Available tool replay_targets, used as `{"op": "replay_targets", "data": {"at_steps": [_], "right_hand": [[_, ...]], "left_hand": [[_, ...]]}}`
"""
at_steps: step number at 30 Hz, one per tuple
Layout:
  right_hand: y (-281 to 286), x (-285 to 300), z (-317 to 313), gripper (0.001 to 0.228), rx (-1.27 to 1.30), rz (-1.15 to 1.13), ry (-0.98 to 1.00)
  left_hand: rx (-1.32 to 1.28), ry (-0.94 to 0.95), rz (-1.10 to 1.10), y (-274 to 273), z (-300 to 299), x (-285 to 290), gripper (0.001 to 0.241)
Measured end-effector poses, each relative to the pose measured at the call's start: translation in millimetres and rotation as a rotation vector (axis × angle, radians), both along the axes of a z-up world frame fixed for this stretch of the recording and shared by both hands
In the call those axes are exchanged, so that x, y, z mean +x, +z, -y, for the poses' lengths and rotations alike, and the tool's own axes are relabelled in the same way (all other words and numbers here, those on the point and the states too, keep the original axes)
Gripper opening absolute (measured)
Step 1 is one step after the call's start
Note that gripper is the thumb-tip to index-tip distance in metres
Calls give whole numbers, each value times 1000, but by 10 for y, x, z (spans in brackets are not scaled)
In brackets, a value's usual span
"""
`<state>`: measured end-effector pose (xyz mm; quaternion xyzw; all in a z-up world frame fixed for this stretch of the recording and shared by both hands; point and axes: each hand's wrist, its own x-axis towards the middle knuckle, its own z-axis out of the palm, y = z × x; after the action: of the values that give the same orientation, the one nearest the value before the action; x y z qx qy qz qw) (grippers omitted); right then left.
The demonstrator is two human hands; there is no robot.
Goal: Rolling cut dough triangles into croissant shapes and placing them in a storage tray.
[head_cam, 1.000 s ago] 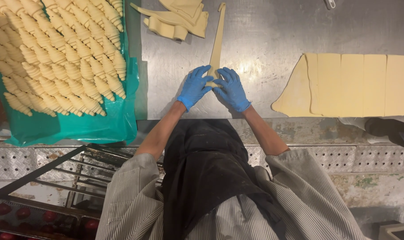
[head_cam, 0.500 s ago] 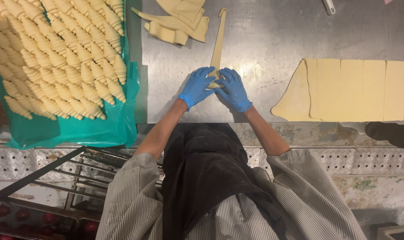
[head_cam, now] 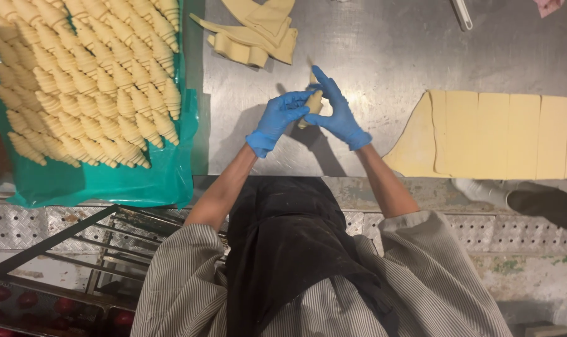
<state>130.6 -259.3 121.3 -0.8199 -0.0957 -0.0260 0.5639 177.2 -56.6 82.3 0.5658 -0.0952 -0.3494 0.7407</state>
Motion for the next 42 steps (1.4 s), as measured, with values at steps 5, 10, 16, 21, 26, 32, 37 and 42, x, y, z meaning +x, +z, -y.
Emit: {"op": "replay_targets", "data": {"at_steps": [5,10,16,21,26,32,37,42], "right_hand": [[934,69,-87,77,180,-385,158],[1412,-49,-297,76,152,-389,217],[1658,-224,-314,82,27,-408,284],[1866,-327,-469,81,50,-311,370],[1921,-384,-493,84,-37,-384,304],[1792,-470,-500,85,-42,-302,314],[1880,-476,-599,81,31,-322,349],[1814,-486,-624,81,40,-280,329]], "left_hand": [[-418,102,-425,221,-163,-205,46],[-351,89,-275,724,-316,-502,53],[-472,60,-348,1269,-586,-761,62],[-514,85,-248,1277,-626,-972,62],[-554,102,-397,1502,-758,-1100,60],[-502,166,-357,1508,-814,-1209,63],[-486,153,-337,1536,-853,-1255,61],[-532,125,-358,1628,-899,-1272,59]]}}
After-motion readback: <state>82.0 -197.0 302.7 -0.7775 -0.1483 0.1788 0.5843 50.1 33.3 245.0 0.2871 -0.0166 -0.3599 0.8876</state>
